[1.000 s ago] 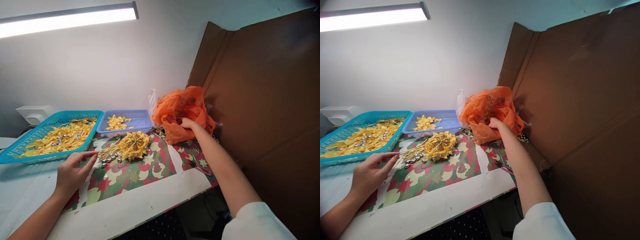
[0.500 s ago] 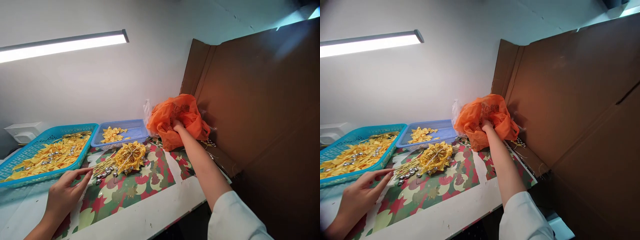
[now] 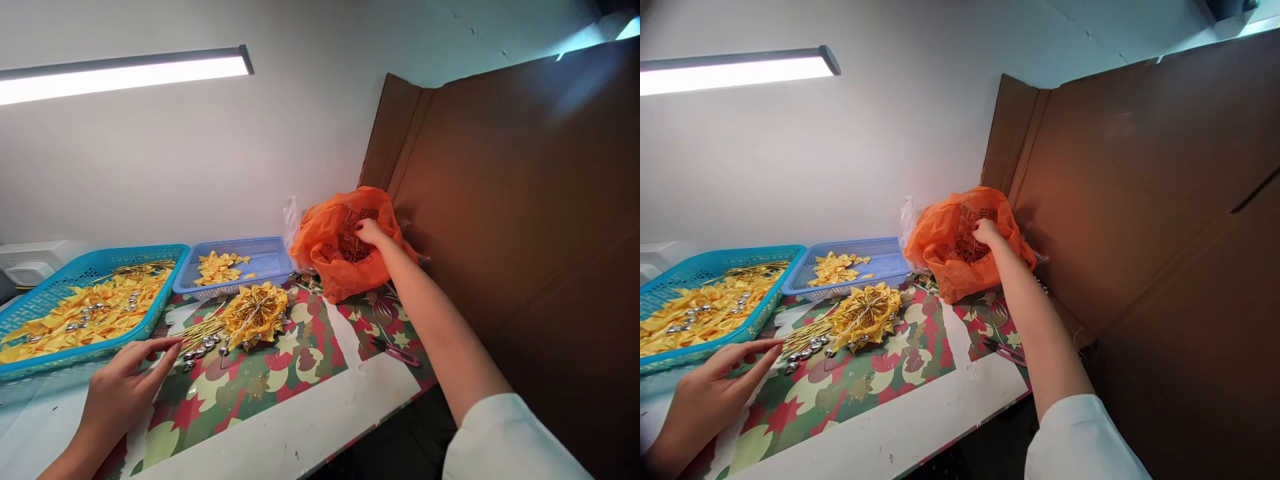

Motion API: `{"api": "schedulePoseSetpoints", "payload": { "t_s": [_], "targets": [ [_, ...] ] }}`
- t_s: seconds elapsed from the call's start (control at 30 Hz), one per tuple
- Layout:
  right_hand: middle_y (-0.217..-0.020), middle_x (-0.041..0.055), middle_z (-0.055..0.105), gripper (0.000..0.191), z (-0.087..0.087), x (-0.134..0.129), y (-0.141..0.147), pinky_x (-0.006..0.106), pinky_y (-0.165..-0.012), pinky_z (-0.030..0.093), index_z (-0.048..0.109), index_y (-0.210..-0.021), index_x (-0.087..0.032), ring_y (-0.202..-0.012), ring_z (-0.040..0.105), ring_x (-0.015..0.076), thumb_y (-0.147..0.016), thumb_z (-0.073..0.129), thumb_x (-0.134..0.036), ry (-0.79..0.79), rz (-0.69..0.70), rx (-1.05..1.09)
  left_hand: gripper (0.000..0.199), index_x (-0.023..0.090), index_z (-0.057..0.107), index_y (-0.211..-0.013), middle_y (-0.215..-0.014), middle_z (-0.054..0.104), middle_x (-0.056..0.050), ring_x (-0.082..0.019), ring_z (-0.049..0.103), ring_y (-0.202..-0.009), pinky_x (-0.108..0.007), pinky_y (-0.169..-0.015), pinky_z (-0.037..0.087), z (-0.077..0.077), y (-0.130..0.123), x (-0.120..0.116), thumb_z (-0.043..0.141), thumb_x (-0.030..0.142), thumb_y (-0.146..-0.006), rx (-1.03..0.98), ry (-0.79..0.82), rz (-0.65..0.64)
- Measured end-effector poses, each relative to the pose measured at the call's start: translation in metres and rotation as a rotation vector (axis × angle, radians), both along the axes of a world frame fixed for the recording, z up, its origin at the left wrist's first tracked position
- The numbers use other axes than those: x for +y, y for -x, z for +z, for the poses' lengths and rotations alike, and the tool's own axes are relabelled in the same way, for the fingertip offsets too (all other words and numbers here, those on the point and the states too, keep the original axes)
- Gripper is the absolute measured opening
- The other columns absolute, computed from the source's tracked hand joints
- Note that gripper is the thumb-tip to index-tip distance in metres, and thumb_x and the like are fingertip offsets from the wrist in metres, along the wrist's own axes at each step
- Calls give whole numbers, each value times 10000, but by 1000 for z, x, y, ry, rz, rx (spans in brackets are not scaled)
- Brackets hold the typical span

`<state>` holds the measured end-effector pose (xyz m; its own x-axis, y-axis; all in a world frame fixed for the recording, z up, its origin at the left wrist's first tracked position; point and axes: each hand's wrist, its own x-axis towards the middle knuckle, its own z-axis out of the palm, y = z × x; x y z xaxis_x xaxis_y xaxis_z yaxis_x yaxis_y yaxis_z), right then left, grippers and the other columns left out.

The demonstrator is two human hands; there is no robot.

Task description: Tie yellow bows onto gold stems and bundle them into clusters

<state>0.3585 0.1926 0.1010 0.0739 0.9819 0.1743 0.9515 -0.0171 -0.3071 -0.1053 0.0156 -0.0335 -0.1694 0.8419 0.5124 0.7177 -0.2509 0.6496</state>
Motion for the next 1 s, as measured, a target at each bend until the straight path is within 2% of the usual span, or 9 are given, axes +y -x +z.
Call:
{"api": "schedulePoseSetpoints", "payload": {
  "t_s": [0.2,0.33,0.57,0.7,0.8,0.9,1.0],
  "targets": [
    [-946,77,755,94,24,-7,-11,255,-786,484,754,-845,-164,-906,676,193,-821,707,-242,-84,-40,30,316,256,728,-792,-848,729,-53,-242,666,-736,-322,-639,491,-3,5,4,595,524,-692,105,26,15],
    [-899,78,761,95,35,-19,-12,251,-722,456,765,-793,-159,-840,663,182,-788,717,-241,-139,-48,87,392,195,736,-822,-854,729,-77,-215,647,-698,-300,-644,490,-2,6,4,559,528,-714,156,42,16],
    [-804,56,727,126,57,-28,-14,235,-676,438,712,-752,-131,-711,612,133,-814,668,-231,-218,-33,277,372,198,738,-849,-847,724,-58,-203,642,-687,-284,-633,484,-5,8,4,569,505,-722,165,49,7],
    [-650,21,652,229,70,-32,-8,216,-613,440,601,-655,-143,-578,559,96,-869,603,-222,-213,11,421,320,224,736,-863,-857,720,-32,-193,642,-705,-272,-644,485,-6,8,4,582,479,-746,172,44,-7],
    [-520,-23,510,327,77,-37,-5,217,-540,405,501,-609,-173,-491,475,91,-913,556,-280,-222,31,495,301,233,733,-858,-853,719,-23,-190,640,-703,-270,-647,489,-5,8,3,581,473,-760,173,37,-21],
    [-495,-57,380,381,85,-47,-8,218,-504,361,414,-608,-203,-458,378,88,-950,498,-348,-241,45,538,303,234,733,-848,-846,722,-24,-193,642,-693,-275,-641,491,-4,7,2,571,476,-765,182,22,-26],
    [-523,-66,317,382,94,-66,-20,209,-501,333,375,-626,-212,-465,321,83,-978,434,-347,-213,85,549,299,242,728,-833,-841,731,-19,-205,660,-722,-283,-647,497,-3,6,2,562,481,-767,210,-5,-29]
  ]
}}
